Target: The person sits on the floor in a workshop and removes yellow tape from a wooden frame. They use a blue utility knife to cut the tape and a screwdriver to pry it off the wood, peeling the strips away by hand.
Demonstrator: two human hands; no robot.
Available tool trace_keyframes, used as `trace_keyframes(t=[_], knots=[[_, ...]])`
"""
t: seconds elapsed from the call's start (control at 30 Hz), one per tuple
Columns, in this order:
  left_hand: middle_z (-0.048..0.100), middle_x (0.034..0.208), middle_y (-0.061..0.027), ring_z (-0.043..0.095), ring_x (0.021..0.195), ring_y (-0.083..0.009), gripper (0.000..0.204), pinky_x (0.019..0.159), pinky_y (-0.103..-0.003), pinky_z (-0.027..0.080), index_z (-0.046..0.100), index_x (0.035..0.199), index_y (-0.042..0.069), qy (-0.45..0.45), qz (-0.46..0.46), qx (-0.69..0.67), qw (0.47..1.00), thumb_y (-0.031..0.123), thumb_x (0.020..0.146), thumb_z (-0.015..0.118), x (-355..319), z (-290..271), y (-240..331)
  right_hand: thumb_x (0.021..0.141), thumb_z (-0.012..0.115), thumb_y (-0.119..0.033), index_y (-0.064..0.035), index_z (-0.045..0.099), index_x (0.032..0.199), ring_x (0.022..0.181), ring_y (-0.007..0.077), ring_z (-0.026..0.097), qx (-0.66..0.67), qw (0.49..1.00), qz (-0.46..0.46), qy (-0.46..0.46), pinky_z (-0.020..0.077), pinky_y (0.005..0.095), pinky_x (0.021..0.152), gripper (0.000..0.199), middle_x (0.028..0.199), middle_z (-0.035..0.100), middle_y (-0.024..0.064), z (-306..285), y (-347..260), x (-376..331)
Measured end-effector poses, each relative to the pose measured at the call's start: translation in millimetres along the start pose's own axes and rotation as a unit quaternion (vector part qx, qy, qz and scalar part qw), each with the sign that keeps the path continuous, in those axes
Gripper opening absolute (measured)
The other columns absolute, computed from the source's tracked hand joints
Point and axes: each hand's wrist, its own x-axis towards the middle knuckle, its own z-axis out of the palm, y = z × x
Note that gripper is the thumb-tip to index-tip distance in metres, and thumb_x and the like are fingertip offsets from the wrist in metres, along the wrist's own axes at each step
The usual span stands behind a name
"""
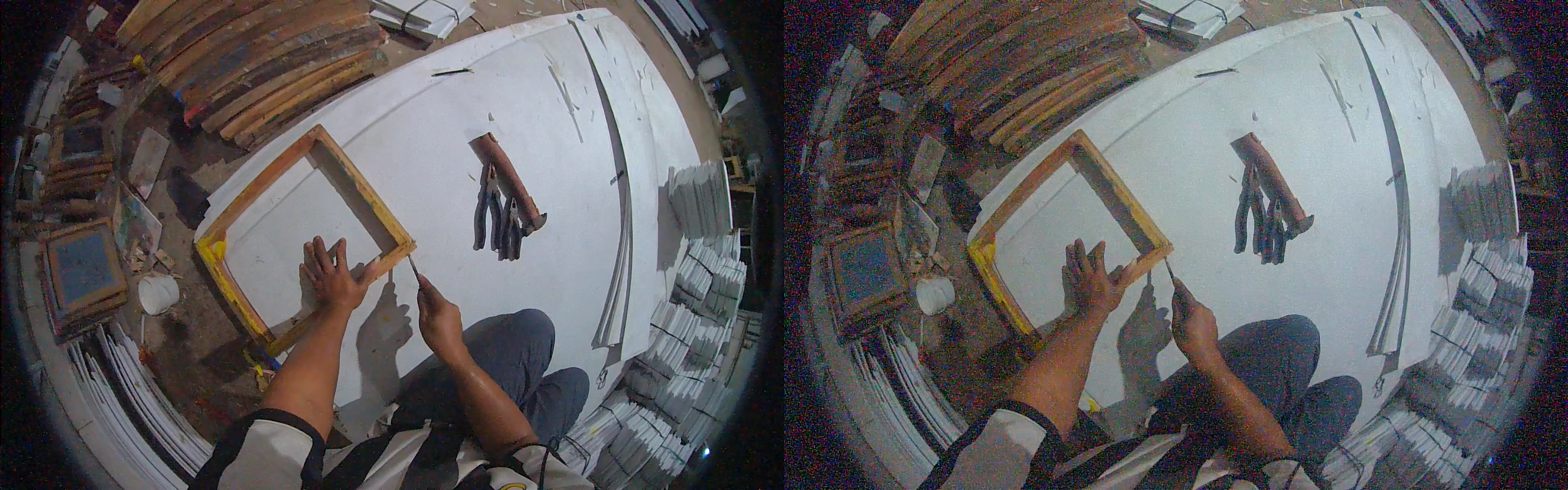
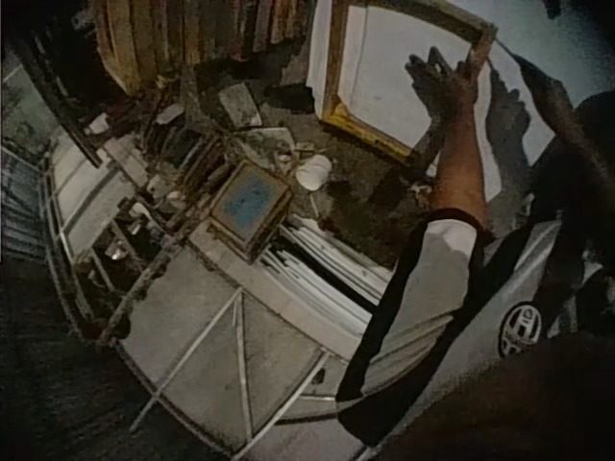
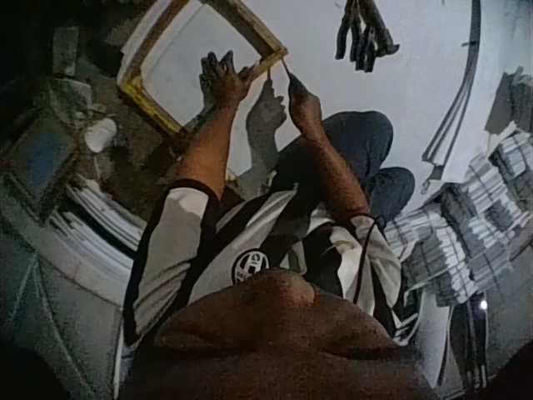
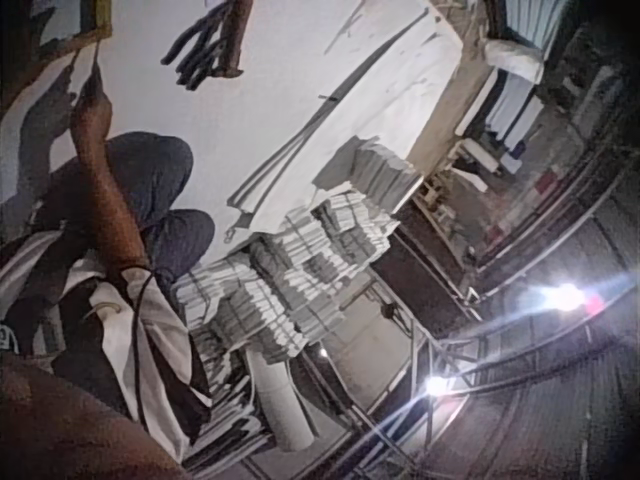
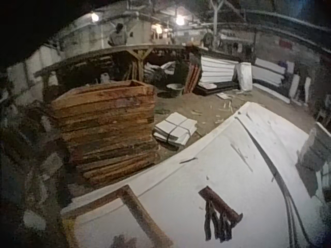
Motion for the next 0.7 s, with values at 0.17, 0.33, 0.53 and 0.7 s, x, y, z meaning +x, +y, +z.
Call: trace_keyframes(t=[0.17, 0.33, 0.53, 0.7], knots=[[0.011, 0.161, -0.0314, 0.004, 0.15, -0.0525, 0.093, 0.114, -0.072, 0.015, 0.034, 0.152, 0.011, -0.002, 0.004, -0.007, 1.0, 0.069, 0.086, 0.061, 0, -2, 0, 0.104, 0.051, -0.025, -0.0142, 0.056, 0.14, 0.092, 0.0439, 0.069, -0.083, 0.996, 0.01, -0.022, 0.0546, 0.0486, 0.079, 0.038, 0.104, 0.07, 0.0247, -6, -14, -1], [0.012, 0.159, -0.0355, 0.004, 0.148, -0.0576, 0.092, 0.113, -0.074, 0.015, 0.034, 0.152, 0.007, 0.017, 0.037, -0.009, 0.999, 0.069, 0.088, 0.057, -1, 1, -3, 0.105, 0.044, -0.027, -0.016, 0.05, 0.146, 0.081, 0.045, 0.069, -0.248, 0.966, 0.048, -0.051, 0.0531, 0.0533, 0.072, 0.043, 0.09, 0.07, 0.0258, -11, -49, -5], [0.009, 0.16, -0.0371, 0.002, 0.148, -0.0581, 0.093, 0.11, -0.077, 0.014, 0.03, 0.155, 0.006, -0.035, 0.053, 0.033, 0.997, 0.067, 0.089, 0.056, -3, -5, -2, 0.104, 0.042, -0.025, -0.0165, 0.043, 0.15, 0.073, 0.0467, 0.068, 0.026, 0.997, -0.076, 0.012, 0.0546, 0.0547, 0.067, 0.047, 0.086, 0.068, 0.0264, 13, 10, 10], [0.014, 0.158, -0.0379, 0.006, 0.147, -0.0587, 0.087, 0.109, -0.078, 0.019, 0.033, 0.153, 0.006, -0.016, 0.062, 0.05, 0.997, 0.063, 0.091, 0.057, -4, -4, -3, 0.103, 0.053, -0.025, -0.0126, 0.048, 0.149, 0.07, 0.0329, 0.07, -0.151, 0.988, -0.021, 0.015, 0.0547, 0.0512, 0.063, 0.048, 0.083, 0.068, 0.021, 24, -9, 2]])
